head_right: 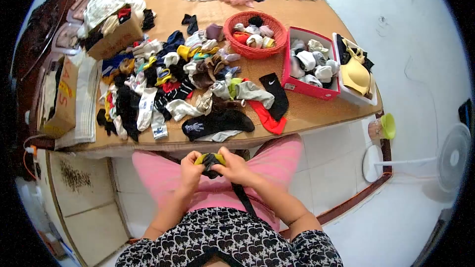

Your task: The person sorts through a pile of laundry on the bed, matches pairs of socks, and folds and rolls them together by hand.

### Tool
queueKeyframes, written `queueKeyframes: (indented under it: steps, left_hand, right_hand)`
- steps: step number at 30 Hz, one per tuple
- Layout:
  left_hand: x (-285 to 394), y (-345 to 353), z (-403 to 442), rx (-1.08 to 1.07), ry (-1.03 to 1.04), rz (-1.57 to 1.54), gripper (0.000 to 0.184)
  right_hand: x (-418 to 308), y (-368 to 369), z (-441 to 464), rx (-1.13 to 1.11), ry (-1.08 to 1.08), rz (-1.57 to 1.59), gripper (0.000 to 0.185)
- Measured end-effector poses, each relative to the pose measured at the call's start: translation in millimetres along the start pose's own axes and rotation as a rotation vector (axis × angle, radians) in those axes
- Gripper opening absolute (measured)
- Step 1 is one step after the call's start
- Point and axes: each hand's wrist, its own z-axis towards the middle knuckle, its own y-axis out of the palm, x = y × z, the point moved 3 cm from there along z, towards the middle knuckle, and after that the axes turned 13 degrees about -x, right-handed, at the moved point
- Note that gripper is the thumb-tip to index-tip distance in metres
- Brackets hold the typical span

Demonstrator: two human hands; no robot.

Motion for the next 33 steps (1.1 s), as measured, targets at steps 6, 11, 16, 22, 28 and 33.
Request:
queueKeyframes:
  steps: [6,11,16,22,28,33]
  left_hand:
    - [1,-3,10,0.158,0.128,0.208,0.013]
    - [21,24,2,0.019,0.287,0.719,0.021]
    - [32,45,2,-0.067,0.378,0.967,0.021]
    - [27,42,7,-0.123,0.616,1.174,0.030]
    - [31,35,5,0.059,0.553,0.835,0.033]
    - [22,24,6,0.062,0.547,0.743,0.025]
  right_hand:
    - [-9,19,16,0.453,-0.096,-0.250,0.034]
    - [16,22,37,0.567,0.070,-0.161,0.030]
    - [58,30,46,0.531,0.087,0.720,0.011]
    - [43,17,33,0.421,-0.091,1.113,0.015]
    - [17,11,27,0.240,-0.130,1.107,0.025]
    - [11,19,25,0.145,-0.165,1.284,0.030]
